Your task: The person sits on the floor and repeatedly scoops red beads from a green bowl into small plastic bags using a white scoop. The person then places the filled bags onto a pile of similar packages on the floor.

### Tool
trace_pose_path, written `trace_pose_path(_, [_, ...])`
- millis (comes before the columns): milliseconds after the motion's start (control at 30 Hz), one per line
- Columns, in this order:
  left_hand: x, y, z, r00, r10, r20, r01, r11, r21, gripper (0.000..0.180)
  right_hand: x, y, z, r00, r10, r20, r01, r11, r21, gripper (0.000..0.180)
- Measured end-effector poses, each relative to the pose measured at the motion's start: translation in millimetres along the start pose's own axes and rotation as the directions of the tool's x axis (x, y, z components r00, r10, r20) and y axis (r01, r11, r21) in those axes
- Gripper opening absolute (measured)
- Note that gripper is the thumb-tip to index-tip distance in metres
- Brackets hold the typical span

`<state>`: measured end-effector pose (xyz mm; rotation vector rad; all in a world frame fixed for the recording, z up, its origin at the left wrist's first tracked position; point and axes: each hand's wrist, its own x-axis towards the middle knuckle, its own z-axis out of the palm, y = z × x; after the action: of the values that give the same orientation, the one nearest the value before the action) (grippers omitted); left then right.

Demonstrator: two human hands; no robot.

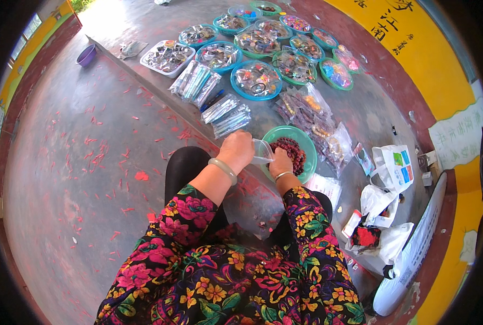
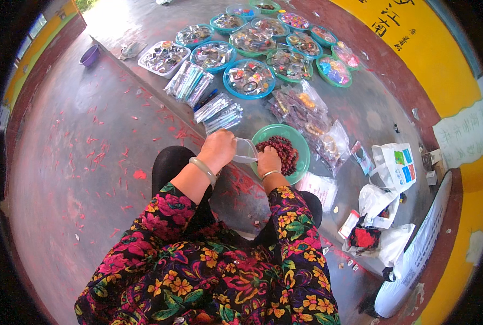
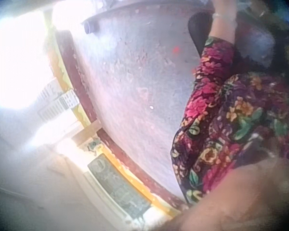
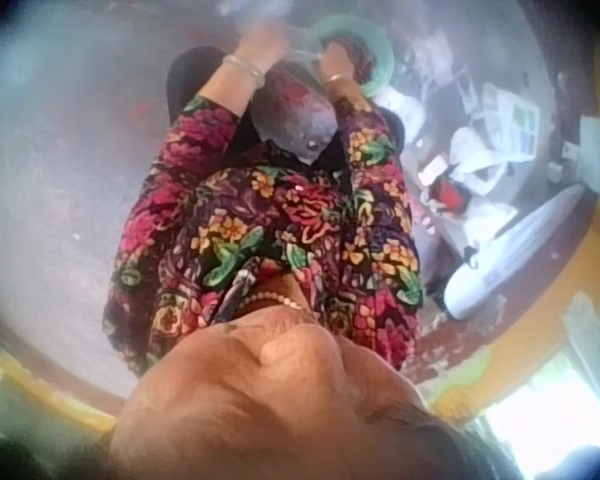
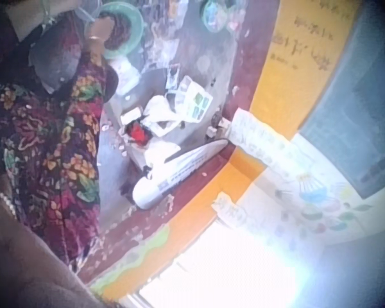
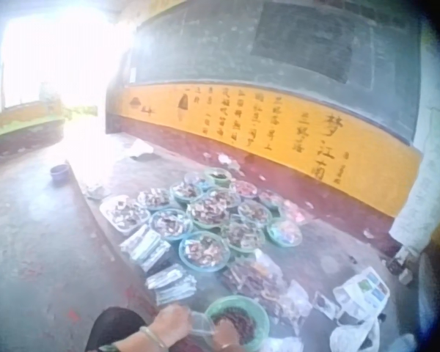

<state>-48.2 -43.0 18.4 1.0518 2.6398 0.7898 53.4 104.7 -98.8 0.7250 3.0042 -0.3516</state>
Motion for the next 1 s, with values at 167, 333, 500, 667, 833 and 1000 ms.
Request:
trace_pose_path(167, [0, 6, 2, 0.999, 0.012, 0.041, -0.011, 0.999, -0.044, 0.023, 16, 49, -11, 0.983, -0.037, -0.180, 0.056, 0.993, 0.106, 0.020])
trace_pose_path(333, [-3, 2, 12, 0.998, 0.021, 0.058, -0.014, 0.993, -0.120, 0.022, -16, 31, -106, 0.952, 0.066, -0.300, 0.076, 0.896, 0.438, 0.023])
trace_pose_path(500, [-5, 11, 14, 0.998, 0.033, 0.058, -0.026, 0.991, -0.128, 0.022, -41, 37, -128, 0.943, 0.122, -0.309, 0.152, 0.668, 0.729, 0.021])
trace_pose_path(667, [0, 8, 29, 0.996, 0.037, 0.081, -0.027, 0.992, -0.123, 0.023, -57, 25, -142, 0.969, 0.071, -0.238, 0.183, 0.445, 0.877, 0.019])
trace_pose_path(833, [-4, 19, 22, 0.993, 0.077, 0.086, -0.068, 0.992, -0.109, 0.022, -61, 17, -141, 0.979, -0.028, -0.204, 0.185, 0.559, 0.809, 0.018])
trace_pose_path(1000, [-3, 22, 23, 0.993, 0.087, 0.079, -0.068, 0.976, -0.207, 0.022, -57, 10, -134, 0.941, -0.204, -0.269, 0.329, 0.731, 0.597, 0.027])
